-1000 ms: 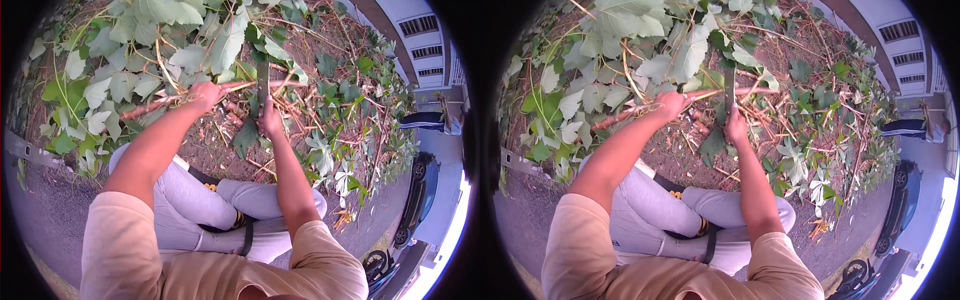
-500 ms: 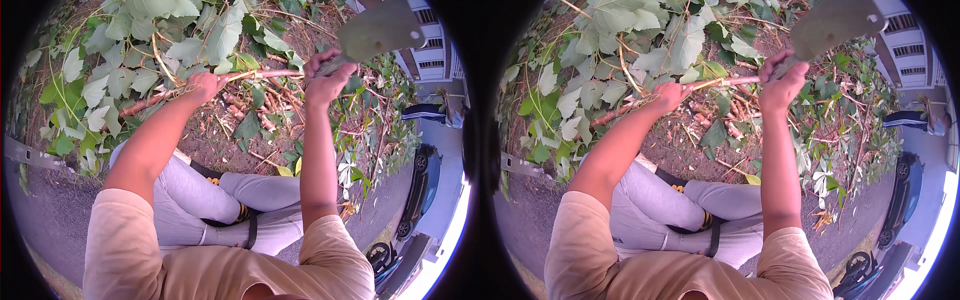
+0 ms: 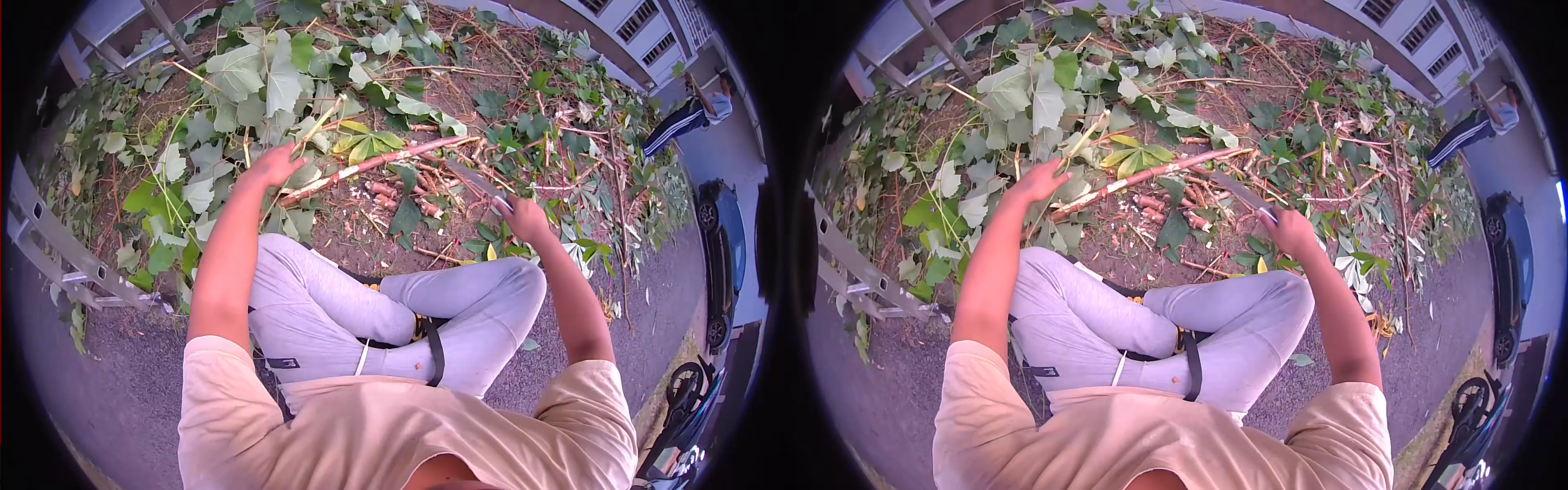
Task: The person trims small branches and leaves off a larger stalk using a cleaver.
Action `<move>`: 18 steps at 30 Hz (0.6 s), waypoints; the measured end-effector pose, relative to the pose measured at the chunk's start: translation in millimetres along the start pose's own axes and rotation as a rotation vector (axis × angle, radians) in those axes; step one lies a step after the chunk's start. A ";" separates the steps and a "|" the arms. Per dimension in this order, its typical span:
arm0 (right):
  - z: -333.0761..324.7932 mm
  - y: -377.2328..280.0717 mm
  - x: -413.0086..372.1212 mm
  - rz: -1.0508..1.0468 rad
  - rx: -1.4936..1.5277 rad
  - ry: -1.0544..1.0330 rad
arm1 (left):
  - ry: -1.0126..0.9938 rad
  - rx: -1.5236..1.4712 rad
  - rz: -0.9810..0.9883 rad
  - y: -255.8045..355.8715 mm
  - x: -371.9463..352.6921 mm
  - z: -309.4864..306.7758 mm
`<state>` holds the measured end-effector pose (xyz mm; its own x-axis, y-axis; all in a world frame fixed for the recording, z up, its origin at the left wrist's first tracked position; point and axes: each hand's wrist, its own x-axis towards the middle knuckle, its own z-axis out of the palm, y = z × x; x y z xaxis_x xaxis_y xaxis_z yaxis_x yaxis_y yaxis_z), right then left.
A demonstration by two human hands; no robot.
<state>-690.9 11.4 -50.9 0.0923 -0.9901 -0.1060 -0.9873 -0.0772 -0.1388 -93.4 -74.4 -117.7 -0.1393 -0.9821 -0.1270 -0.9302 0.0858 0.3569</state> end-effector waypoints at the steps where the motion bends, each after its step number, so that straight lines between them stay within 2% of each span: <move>1: -8.7 24.2 -27.7 0.021 -0.052 0.011 | 0.112 -0.040 0.017 -5.9 -22.4 -8.7; 2: -14.1 48.7 -55.6 0.038 -0.098 0.021 | 0.116 -0.020 0.025 -17.0 -45.6 -18.3; 4: -5.3 101.3 -114.0 0.145 -0.042 0.026 | 0.357 -0.235 0.036 -44.6 -91.3 -39.5; 6: 17.4 148.1 -169.1 0.271 -0.080 0.022 | 0.567 -0.645 0.114 -69.0 -137.1 -66.1; 7: 31.4 169.0 -200.5 0.247 -0.010 0.114 | 0.672 -0.823 0.188 -80.2 -156.0 -87.2; 8: 47.3 180.9 -225.7 0.216 0.062 0.207 | 0.770 -1.167 0.156 -81.8 -180.4 -113.9; 9: 49.3 180.3 -248.5 0.351 0.018 0.126 | 0.843 -1.206 0.249 -96.2 -202.0 -144.6; 10: 62.8 189.1 -268.7 0.358 0.036 0.128 | 0.893 -1.285 0.267 -83.4 -232.8 -180.4; 11: 74.4 200.3 -282.3 0.361 0.053 0.134 | 0.973 -1.228 0.274 -100.1 -251.3 -211.9; 13: 94.5 210.0 -303.9 0.423 0.025 0.125 | 1.265 -1.083 0.245 -96.8 -306.6 -285.8; 14: 103.5 212.5 -307.3 0.402 0.037 0.129 | 1.421 -1.037 0.301 -110.9 -334.4 -330.3; 16: 118.1 221.8 -317.1 0.411 0.149 0.140 | 1.732 -0.903 0.128 -166.7 -405.6 -424.1; 17: 123.8 227.9 -317.1 0.403 0.157 0.147 | 1.819 -0.890 0.124 -141.8 -450.5 -452.7; 18: 128.9 229.3 -315.5 0.410 0.137 0.150 | 1.845 -0.881 0.223 -181.1 -494.9 -505.4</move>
<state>-929.8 321.2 -176.2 -0.3323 -0.9425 -0.0366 -0.9112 0.3308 -0.2454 315.7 311.3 348.3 0.7552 0.0094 0.6554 -0.4918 0.6692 0.5571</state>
